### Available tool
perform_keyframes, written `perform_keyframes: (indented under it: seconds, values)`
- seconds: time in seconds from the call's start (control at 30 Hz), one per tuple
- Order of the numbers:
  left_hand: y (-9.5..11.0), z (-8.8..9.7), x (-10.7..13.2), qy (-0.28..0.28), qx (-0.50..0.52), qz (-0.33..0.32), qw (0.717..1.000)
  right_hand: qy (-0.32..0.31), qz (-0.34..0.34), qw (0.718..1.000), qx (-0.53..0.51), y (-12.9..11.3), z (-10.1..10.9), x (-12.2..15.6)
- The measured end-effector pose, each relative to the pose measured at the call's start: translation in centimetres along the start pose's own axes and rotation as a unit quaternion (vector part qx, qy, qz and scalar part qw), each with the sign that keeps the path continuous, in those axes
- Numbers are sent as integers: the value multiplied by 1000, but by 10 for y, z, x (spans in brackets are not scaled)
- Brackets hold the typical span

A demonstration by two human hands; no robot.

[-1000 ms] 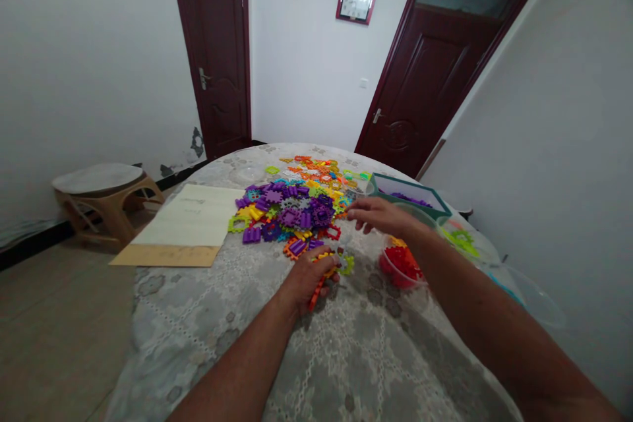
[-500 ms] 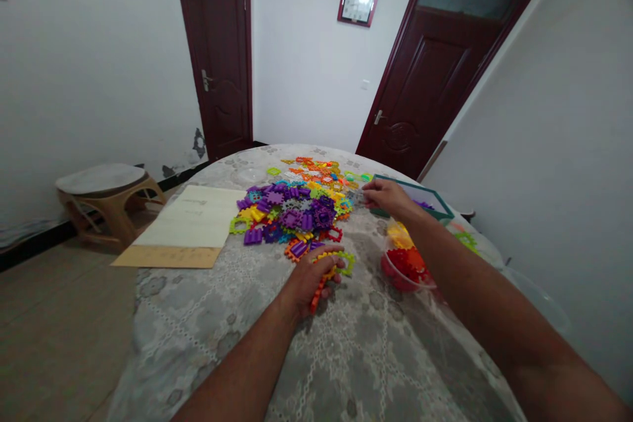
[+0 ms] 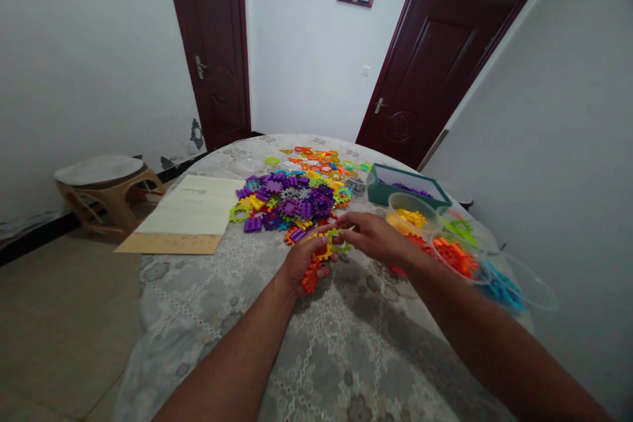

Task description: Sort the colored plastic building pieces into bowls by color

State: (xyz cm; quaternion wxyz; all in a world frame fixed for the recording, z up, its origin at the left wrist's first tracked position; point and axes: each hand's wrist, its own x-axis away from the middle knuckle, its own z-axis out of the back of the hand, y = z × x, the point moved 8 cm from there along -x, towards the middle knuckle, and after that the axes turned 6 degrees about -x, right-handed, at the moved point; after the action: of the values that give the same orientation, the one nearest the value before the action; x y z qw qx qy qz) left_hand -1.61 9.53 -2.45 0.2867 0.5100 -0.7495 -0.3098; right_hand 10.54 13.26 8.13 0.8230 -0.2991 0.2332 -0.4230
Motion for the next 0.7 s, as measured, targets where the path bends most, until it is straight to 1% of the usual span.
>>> perform_keyframes:
  seconds: [0.07, 0.17, 0.23, 0.33, 0.4, 0.47, 0.53, 0.6, 0.7]
  values:
    - [0, -1, 0, -6, -4, 1, 1000, 27, 5, 999, 19, -9, -8, 15]
    - [0, -7, 1, -28, -18, 3, 999, 76, 3, 997, 16, -10, -7, 29]
    - [0, -9, 1, -35, -32, 5, 999, 103, 0, 995, 12, -6, -1, 37]
    - [0, -5, 0, -10, -59, 15, 998, 144, -16, 989, 18, 4, 13, 53]
    - [0, -3, -1, 6, -76, 19, 997, 170, -31, 985, 13, 14, 27, 66]
    - [-1, -1, -1, 16, -87, 21, 996, 204, -48, 978, 2, 28, 48, 79]
    - [-1, 0, -1, 23, -80, 22, 996, 258, -70, 964, 9, 47, 79, 94]
    - [-2, -1, 1, 19, -57, 29, 998, 324, -96, 940, 45, 70, 117, 110]
    - [-4, -6, 3, -10, -7, 48, 999, 407, -132, 894, 132, 107, 175, 134]
